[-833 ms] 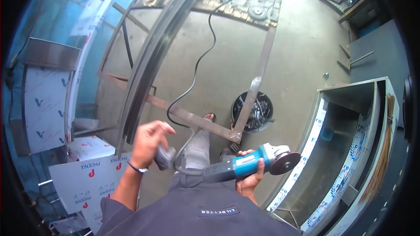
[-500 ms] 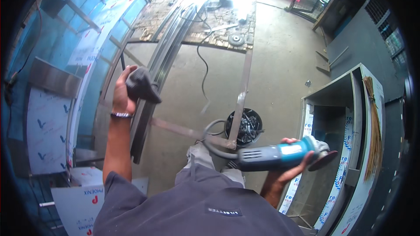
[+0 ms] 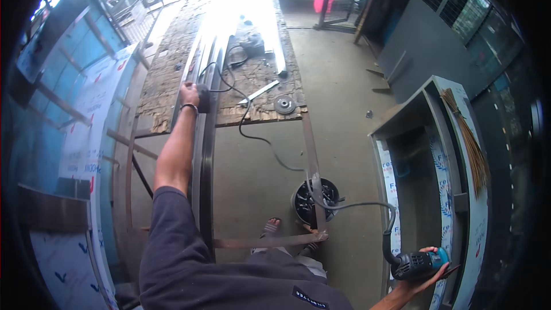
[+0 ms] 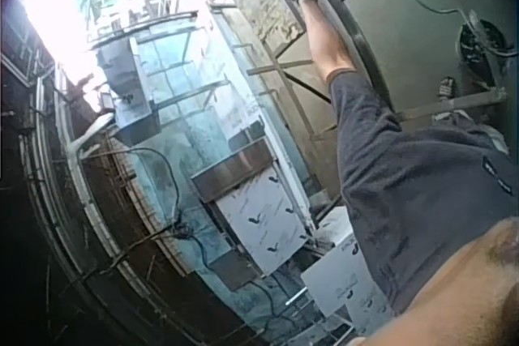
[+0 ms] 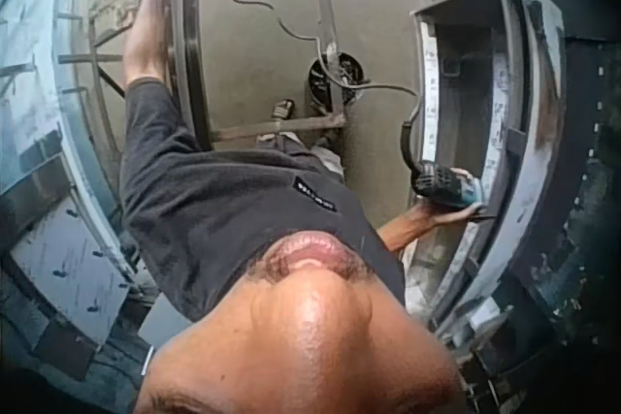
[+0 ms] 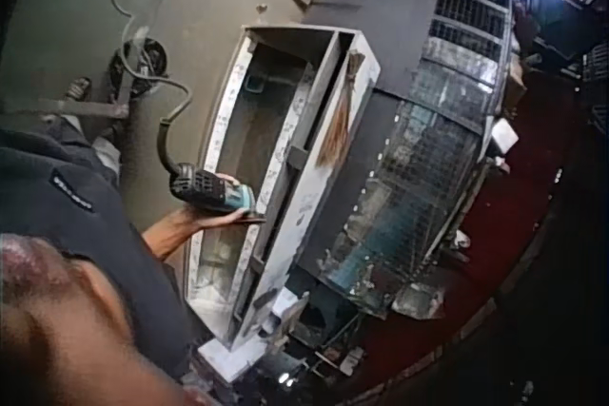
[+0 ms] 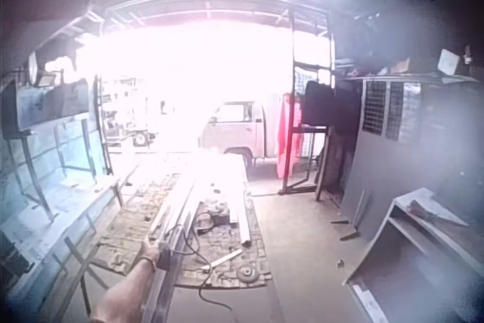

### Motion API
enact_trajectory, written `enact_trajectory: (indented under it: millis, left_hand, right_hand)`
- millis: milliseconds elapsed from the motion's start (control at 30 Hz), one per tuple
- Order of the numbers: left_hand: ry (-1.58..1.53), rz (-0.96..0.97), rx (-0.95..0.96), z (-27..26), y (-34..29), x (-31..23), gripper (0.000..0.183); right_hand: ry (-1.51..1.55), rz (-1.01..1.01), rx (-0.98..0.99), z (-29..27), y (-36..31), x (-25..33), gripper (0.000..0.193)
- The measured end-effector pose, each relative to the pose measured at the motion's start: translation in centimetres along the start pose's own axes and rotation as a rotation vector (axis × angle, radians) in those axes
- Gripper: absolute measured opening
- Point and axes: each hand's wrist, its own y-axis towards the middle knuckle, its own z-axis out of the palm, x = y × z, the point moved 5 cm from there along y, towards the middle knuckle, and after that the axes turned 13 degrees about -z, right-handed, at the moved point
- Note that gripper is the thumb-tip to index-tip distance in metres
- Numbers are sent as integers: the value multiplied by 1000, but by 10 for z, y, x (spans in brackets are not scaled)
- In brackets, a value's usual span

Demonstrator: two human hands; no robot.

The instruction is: Changing the abrasive disc on a handheld angle grinder.

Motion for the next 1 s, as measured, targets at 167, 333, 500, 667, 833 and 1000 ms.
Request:
enact_trajectory:
  millis: [167, 333, 500, 667, 833, 1000]
  left_hand:
    - [645, 187, -115, 21, -30, -58, 52]
    - [588, 353, 472, 125, -90, -28, 44]
    - [800, 173, 576, 200, -106, 56, 64]
    - [422, 166, 679, 206, -5, 34, 31]
    - [357, 477, 476, 257, -96, -116, 32]
    - [104, 684, 423, 237, -159, -255, 34]
  right_hand:
    - [-152, -251, -192, -5, -41, 32, 58]
    - [-180, -337, -241, -17, -70, 61, 56]
    - [-234, -359, -181, 2, -103, 43, 50]
    - [102, -296, -535, -33, -126, 39, 61]
    - [140, -419, -626, -46, -155, 39, 52]
    - [196, -465, -672, -71, -168, 35, 54]
